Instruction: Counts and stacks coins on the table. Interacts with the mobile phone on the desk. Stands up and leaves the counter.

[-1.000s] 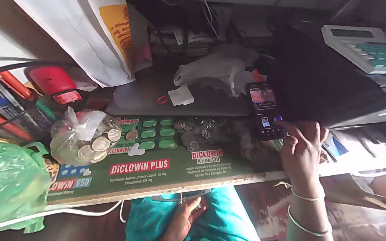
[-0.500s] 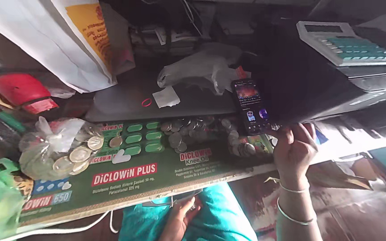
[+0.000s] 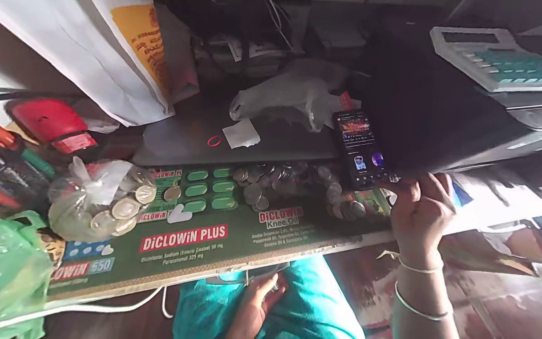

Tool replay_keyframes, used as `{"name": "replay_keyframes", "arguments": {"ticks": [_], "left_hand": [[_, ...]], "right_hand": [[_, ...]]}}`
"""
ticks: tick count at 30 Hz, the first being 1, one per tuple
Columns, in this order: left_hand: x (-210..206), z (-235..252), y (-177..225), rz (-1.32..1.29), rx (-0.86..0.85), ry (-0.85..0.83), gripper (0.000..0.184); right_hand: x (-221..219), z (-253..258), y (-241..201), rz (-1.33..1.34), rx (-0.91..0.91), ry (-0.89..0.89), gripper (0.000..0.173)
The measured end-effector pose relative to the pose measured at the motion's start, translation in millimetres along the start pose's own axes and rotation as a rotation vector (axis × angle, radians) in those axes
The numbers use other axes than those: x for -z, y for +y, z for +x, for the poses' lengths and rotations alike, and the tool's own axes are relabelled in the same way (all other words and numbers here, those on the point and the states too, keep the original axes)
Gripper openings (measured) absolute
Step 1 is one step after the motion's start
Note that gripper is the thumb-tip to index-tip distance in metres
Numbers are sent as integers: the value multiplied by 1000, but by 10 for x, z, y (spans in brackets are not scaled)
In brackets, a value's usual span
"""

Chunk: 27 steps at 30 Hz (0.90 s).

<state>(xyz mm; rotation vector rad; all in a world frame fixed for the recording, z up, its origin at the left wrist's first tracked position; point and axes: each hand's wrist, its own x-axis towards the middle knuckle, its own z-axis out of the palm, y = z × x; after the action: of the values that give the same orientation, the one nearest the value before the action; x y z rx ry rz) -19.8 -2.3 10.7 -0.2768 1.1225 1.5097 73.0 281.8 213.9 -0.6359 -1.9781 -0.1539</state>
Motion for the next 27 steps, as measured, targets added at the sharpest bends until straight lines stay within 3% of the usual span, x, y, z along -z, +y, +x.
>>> {"name": "replay_keyframes", "arguments": {"ticks": [12,27], "left_hand": [[-5,28,30,85,39,-7,22],[-47,34,51,-18,72,94,24]], "right_hand": [[-4,17,-6,-26,12,-15,46],[-1,-2,-9,-25,0,-14,45]]}}
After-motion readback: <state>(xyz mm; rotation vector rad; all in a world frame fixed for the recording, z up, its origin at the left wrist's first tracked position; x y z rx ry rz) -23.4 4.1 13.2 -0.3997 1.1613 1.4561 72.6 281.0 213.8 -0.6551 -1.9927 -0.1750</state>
